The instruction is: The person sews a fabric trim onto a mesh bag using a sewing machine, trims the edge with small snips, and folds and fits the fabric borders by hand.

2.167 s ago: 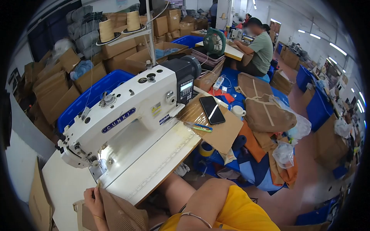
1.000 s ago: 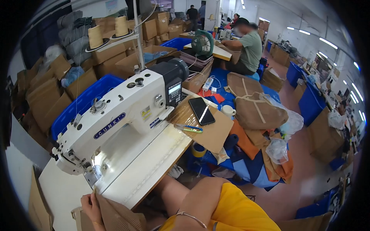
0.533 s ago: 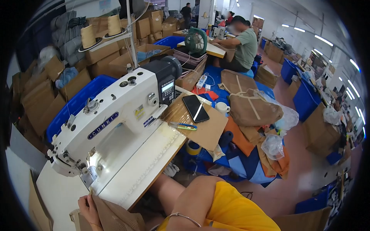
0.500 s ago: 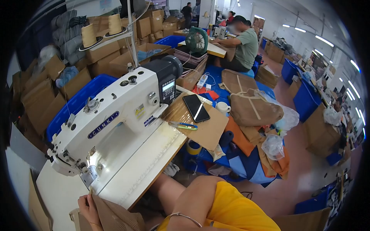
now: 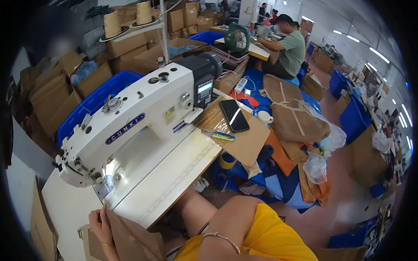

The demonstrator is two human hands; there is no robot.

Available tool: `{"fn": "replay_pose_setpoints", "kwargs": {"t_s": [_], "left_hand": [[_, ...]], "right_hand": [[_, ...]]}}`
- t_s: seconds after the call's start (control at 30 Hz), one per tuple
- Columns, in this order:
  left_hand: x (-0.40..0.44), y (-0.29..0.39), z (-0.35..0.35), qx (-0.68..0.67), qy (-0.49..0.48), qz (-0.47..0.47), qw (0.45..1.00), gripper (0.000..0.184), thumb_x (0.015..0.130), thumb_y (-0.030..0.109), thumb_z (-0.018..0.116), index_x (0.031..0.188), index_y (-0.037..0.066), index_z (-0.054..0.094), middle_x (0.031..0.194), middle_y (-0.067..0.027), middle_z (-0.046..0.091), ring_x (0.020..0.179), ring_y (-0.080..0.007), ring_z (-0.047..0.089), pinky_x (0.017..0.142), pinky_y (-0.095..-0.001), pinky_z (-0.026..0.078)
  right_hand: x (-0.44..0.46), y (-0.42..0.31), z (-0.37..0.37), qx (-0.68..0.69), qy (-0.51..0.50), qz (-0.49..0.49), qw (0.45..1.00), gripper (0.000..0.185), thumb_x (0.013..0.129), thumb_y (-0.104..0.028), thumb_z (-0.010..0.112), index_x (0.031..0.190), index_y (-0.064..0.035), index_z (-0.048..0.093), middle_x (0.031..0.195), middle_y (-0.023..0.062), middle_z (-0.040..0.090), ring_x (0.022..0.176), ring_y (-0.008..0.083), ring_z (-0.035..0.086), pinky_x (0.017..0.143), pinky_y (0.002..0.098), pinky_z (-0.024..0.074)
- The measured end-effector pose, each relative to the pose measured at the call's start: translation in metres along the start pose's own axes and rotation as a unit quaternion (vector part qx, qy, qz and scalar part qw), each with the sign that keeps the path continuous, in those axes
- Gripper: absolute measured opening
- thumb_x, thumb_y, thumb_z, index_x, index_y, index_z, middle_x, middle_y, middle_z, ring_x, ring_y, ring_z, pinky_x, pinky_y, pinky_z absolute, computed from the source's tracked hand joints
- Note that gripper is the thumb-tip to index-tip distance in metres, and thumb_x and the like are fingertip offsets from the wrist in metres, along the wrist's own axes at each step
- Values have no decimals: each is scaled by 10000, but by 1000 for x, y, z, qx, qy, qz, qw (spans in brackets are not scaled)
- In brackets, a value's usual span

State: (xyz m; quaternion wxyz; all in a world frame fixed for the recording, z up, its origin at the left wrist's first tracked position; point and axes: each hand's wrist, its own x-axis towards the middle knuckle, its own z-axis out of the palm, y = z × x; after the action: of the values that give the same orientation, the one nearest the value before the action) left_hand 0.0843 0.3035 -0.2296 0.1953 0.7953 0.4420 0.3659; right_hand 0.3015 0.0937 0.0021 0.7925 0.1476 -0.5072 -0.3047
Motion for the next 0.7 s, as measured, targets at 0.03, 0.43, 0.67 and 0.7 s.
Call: {"fn": "replay_pose_setpoints", "kwargs": {"t_s": [0.03, 0.43, 0.67, 0.7], "left_hand": [[1, 1, 0, -1, 2, 3, 1000, 184, 901, 144, 602, 801, -5, 562, 756, -105, 504, 726, -234, 465, 667, -335, 391], [24, 22, -49, -176, -197, -219, 939, 193, 813, 176, 741, 867, 1, 679, 754, 9, 623, 706, -61, 528, 652, -228, 434], [33, 89, -106, -318, -250, -227, 886, 193, 783, 109, 765, 923, -5, 695, 797, 23, 633, 744, -48, 549, 671, -211, 439], [34, 101, -115, -324, -255, -219, 884, 197, 777, 101, 767, 925, -7, 694, 799, 22, 633, 750, -51, 555, 676, -213, 443]], "right_hand": [[-3, 5, 2, 57, 71, -25, 996, 283, 900, 23, 510, 1158, -6, 620, 1151, 111, 653, 1096, 216, 613, 959, 321, 502], [-84, 4, -75, -220, -437, 462, 740, 177, 747, 21, 615, 921, 6, 645, 871, 152, 653, 751, 306, 628, 674, 373, 508], [-216, 16, -25, 39, -245, 781, 573, 223, 942, -65, 472, 1097, 10, 613, 1070, 91, 642, 1051, 192, 581, 904, 322, 445], [-221, 21, -15, 123, -186, 814, 536, 232, 945, -80, 464, 1102, 4, 613, 1092, 77, 631, 1069, 171, 562, 926, 307, 424]]}}
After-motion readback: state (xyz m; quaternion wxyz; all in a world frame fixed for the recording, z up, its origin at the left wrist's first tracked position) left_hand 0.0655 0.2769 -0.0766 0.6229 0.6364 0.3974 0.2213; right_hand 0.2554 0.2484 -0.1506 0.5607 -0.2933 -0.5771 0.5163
